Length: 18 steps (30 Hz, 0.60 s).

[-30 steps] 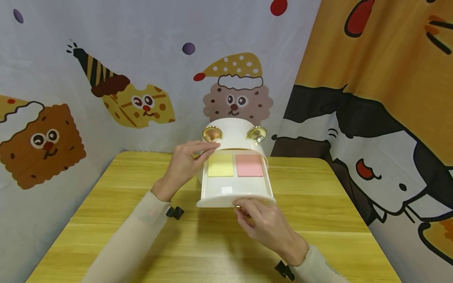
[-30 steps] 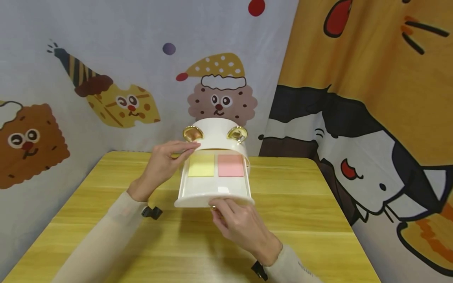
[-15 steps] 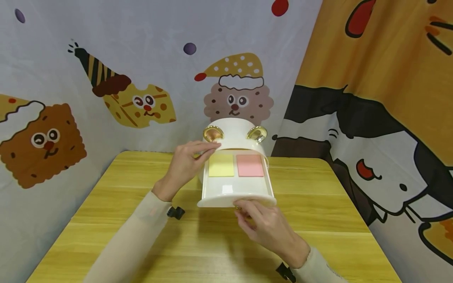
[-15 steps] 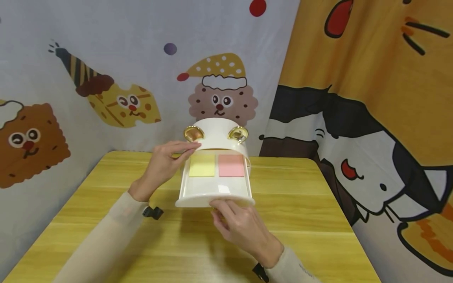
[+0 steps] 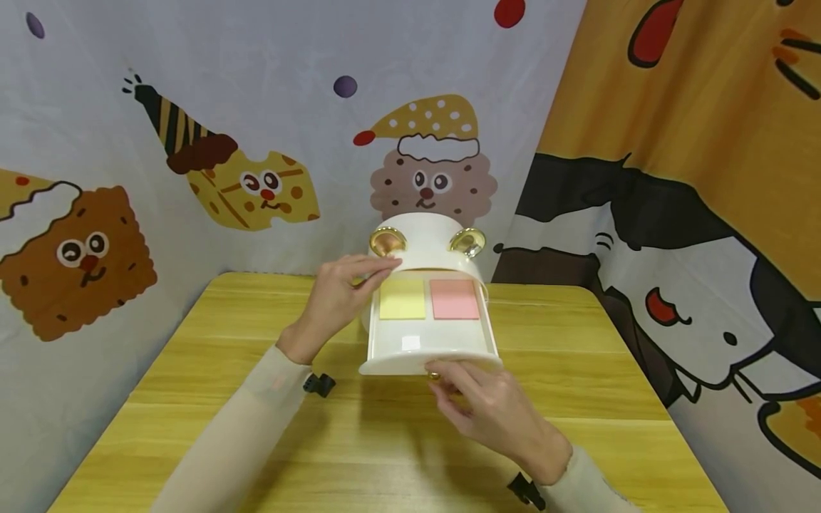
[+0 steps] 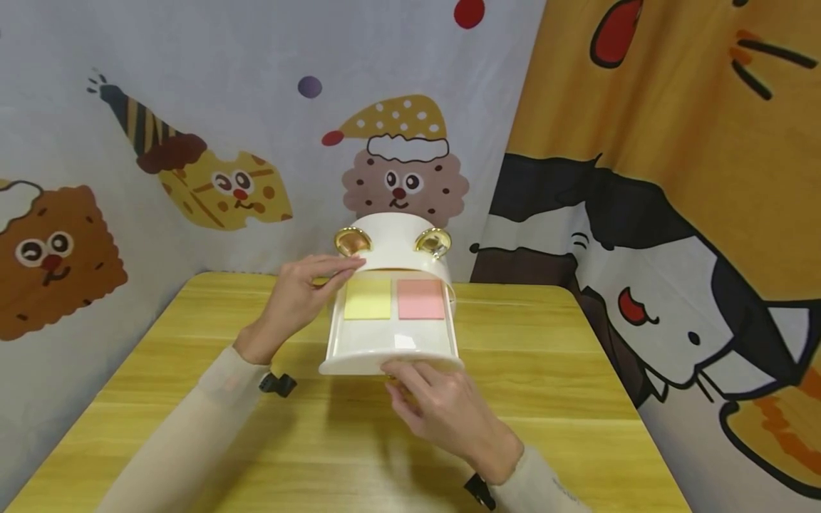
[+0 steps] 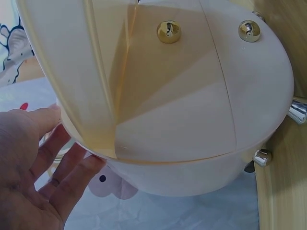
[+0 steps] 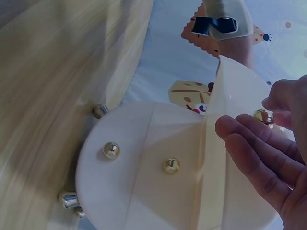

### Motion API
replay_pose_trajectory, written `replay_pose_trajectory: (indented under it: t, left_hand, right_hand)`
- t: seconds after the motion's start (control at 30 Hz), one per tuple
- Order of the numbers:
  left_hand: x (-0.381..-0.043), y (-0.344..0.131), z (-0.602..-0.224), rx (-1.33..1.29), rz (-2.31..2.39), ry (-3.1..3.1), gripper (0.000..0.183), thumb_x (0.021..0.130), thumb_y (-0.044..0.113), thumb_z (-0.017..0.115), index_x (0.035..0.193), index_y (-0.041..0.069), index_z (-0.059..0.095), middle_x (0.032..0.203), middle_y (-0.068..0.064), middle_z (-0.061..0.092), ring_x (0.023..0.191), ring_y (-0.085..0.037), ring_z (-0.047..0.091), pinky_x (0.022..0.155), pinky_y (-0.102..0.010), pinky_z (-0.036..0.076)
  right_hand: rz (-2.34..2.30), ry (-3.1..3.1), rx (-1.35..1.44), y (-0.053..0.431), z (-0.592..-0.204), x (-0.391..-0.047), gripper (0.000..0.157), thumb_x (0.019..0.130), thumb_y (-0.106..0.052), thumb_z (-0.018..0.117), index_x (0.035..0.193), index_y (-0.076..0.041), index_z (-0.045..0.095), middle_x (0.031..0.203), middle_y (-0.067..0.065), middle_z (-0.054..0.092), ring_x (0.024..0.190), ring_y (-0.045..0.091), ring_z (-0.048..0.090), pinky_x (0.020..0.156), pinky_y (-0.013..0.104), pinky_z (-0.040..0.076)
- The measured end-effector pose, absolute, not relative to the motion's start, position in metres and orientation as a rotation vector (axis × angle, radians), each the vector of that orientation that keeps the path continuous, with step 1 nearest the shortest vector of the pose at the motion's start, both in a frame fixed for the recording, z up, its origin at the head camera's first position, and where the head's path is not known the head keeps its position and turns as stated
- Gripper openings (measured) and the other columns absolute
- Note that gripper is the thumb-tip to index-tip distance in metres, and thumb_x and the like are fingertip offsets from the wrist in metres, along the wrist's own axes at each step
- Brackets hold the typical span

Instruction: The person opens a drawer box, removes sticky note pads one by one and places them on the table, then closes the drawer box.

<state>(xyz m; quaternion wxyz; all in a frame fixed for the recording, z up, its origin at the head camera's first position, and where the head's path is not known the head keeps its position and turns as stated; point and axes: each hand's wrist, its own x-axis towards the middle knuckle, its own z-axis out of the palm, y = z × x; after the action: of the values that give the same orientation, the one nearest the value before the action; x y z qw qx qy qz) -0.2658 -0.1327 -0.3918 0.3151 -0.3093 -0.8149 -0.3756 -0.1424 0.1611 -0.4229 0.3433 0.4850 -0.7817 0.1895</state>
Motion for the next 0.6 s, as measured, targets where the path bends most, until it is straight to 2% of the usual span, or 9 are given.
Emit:
replay_pose_trajectory:
  t: [0.4,0.6]
  left_hand:
    - [-0.266,-0.132,-0.393,-0.824,-1.0,-2.146,0.023,0.109,0.011,0.084,0.131,0.015,0.091,0.127,-0.009,0.09,0.067,-0.015,0.056,0.063,-0.026,0.045]
    - [-0.266,-0.132,-0.394,-0.816,-1.0,-2.139,0.023,0.108,0.011,0.084,0.131,0.014,0.091,0.126,-0.01,0.09,0.069,-0.017,0.056,0.063,-0.027,0.044]
  right_hand:
    - [0.545,-1.951,1.359,0.165,-0.395,-0.142,0.024,0.118,-0.019,0.063,0.12,-0.003,0.08,0.102,0.003,0.086,0.078,0.004,0.081,0.071,0.011,0.064]
    - [0.519,-2.007,1.36,0.17,-0.38,-0.141,0.027,0.12,-0.026,0.06,0.119,-0.007,0.079,0.092,-0.005,0.081,0.072,0.001,0.075,0.064,0.008,0.058]
